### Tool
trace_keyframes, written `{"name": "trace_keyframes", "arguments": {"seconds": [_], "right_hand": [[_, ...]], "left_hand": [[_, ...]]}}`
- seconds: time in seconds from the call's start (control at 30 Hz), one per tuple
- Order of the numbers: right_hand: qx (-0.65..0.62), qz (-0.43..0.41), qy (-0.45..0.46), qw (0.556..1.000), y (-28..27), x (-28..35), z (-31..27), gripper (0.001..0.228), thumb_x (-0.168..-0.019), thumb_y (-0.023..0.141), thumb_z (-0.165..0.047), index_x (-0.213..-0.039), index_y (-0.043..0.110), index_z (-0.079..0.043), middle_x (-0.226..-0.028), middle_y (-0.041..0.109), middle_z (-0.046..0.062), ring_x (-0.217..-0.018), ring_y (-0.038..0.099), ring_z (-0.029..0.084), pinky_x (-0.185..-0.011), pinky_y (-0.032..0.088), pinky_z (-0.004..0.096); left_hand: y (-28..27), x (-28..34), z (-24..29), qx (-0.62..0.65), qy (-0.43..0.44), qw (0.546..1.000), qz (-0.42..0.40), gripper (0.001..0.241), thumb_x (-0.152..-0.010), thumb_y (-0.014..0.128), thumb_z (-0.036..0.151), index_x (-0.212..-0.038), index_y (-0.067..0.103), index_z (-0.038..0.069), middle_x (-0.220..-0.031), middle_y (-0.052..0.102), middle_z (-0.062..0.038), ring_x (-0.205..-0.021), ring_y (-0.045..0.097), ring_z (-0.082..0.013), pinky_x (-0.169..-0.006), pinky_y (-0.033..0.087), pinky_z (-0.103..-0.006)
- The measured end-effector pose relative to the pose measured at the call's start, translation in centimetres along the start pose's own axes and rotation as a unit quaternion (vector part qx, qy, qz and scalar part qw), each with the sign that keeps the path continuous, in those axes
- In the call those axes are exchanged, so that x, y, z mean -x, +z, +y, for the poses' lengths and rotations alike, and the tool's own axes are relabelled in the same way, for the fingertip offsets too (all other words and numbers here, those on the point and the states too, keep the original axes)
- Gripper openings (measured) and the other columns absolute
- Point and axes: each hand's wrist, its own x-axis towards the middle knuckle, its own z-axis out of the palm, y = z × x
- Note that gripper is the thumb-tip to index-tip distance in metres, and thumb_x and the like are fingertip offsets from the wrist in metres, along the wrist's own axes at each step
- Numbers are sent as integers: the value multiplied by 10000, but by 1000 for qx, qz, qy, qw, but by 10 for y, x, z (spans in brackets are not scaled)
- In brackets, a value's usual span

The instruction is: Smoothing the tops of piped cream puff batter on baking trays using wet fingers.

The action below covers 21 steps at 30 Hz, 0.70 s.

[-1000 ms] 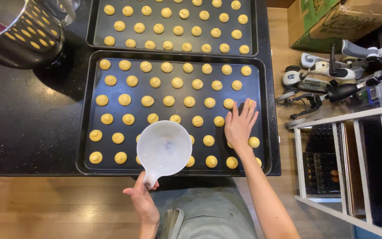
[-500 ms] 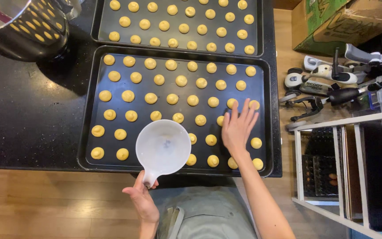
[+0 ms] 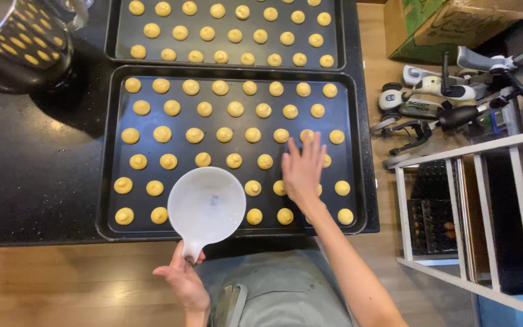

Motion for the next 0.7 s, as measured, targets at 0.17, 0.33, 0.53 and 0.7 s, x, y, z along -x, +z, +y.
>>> {"name": "trace_keyframes", "arguments": {"seconds": [0.17,0.33,0.53,0.7], "right_hand": [[37,61,79,994,-32,2,73,445,-1106,446,-274,-1459,569,-33,-1634,329,291,-1567,157,492,-1258,89,637],[83,35,65,994,-31,1,104,453,-1077,458,-279,-1448,583,-52,-1623,319,311,-1551,159,496,-1236,86,646],[95,34,28,995,-20,-2,107,510,-1069,488,-306,-1499,560,-41,-1634,317,306,-1561,166,478,-1245,94,644],[101,32,19,994,-12,-10,117,498,-1059,503,-316,-1472,582,-49,-1633,315,309,-1558,167,479,-1238,99,648]], "left_hand": [[-1,-3,4,0,-5,1000,8,1166,-947,63,862,-1226,630,-118,-859,539,-85,-824,448,-201,-783,336,-320],[11,-3,9,-7,-4,1000,-9,1168,-953,53,860,-1188,641,-121,-847,534,-82,-824,451,-199,-796,340,-314],[17,2,7,-8,4,1000,-13,1151,-959,55,853,-1170,639,-116,-841,541,-84,-816,451,-200,-791,340,-313],[17,7,2,1,-12,1000,-1,1161,-946,57,861,-1172,641,-117,-841,545,-88,-816,452,-201,-795,347,-314]]}}
